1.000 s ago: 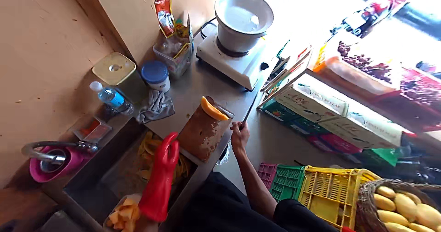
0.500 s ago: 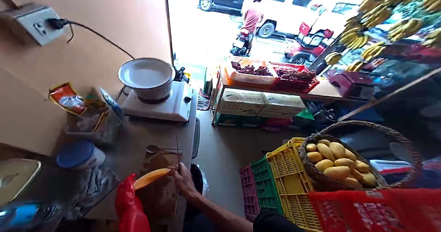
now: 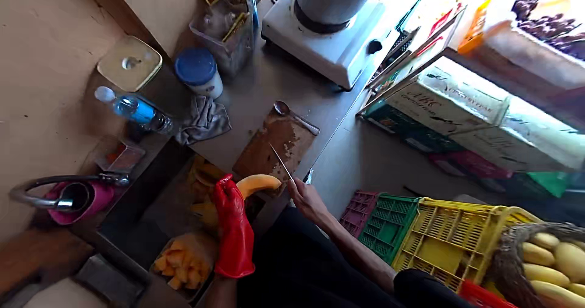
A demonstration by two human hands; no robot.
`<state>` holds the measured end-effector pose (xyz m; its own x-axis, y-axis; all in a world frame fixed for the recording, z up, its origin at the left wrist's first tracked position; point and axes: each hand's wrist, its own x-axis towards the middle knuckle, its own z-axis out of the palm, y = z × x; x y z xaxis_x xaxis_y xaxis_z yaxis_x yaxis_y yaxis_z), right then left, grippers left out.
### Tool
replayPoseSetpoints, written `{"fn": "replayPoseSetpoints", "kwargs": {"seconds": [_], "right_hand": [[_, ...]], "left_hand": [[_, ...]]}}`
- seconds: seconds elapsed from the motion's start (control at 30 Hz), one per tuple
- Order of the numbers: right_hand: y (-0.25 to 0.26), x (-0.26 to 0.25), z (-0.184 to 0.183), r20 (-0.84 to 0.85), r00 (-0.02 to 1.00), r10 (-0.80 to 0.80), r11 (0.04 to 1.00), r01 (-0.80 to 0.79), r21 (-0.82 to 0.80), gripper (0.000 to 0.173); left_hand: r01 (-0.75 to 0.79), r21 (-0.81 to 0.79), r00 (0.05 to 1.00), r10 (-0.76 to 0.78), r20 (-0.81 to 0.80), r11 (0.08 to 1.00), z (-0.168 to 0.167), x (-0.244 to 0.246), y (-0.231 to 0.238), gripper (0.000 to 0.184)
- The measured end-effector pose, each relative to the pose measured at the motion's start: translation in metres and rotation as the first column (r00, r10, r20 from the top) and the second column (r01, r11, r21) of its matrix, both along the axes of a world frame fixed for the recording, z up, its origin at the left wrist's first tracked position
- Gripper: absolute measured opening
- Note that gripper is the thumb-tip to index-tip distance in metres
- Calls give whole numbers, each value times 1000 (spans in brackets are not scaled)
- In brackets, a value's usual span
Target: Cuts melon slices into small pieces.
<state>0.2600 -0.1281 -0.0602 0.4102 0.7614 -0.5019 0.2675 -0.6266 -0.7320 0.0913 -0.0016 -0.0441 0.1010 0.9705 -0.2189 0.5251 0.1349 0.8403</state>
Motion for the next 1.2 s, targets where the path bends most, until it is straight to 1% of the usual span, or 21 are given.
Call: {"fn": "replayPoseSetpoints", "kwargs": {"seconds": [0.1,0.17,0.27,0.3,0.4,0.47,0.57,0.67,0.77,0.9,1.03,1.2], "right_hand": [[-8,-16,-3,62,998,28,1000,-28,11,51],[-13,-22,-6,87,996,7,1000,-9,22,51],[-17,-23,-15,71,996,-58,998,56,28,51],[-17,-22,-20,57,996,-69,997,67,31,51],[-13,-20,-27,35,997,-68,996,66,60,50],[-10,-19,-26,54,997,-64,994,59,87,51],[-5,-17,-23,81,996,-36,997,30,78,52],[-4,-16,-23,79,997,-17,999,13,41,52],[-1,-15,-22,88,996,3,1000,-4,5,52],[11,-12,-17,108,992,59,998,-57,-26,52],[24,-10,-19,89,992,91,996,-89,-25,50],[36,-9,-26,54,993,107,994,-107,5,48]], "left_hand": [[-16,-142,1000,18,15,990,18,7,-2,35],[6,-171,997,8,80,985,6,7,2,30],[137,-136,981,-115,155,981,-14,3,6,25],[145,-153,979,-119,165,977,-14,3,7,24],[91,-271,985,-46,169,958,-7,10,14,19],[76,-310,989,-31,146,948,-5,12,23,17],[64,-350,993,-25,115,935,-5,13,30,17],[58,-367,993,-17,113,928,-10,12,31,18],[62,-350,992,-18,127,935,-18,9,30,16],[45,-372,998,-23,63,927,-8,15,33,16],[63,-392,997,-45,55,918,-6,16,35,18],[46,-384,999,-40,23,922,-16,15,38,18]]}}
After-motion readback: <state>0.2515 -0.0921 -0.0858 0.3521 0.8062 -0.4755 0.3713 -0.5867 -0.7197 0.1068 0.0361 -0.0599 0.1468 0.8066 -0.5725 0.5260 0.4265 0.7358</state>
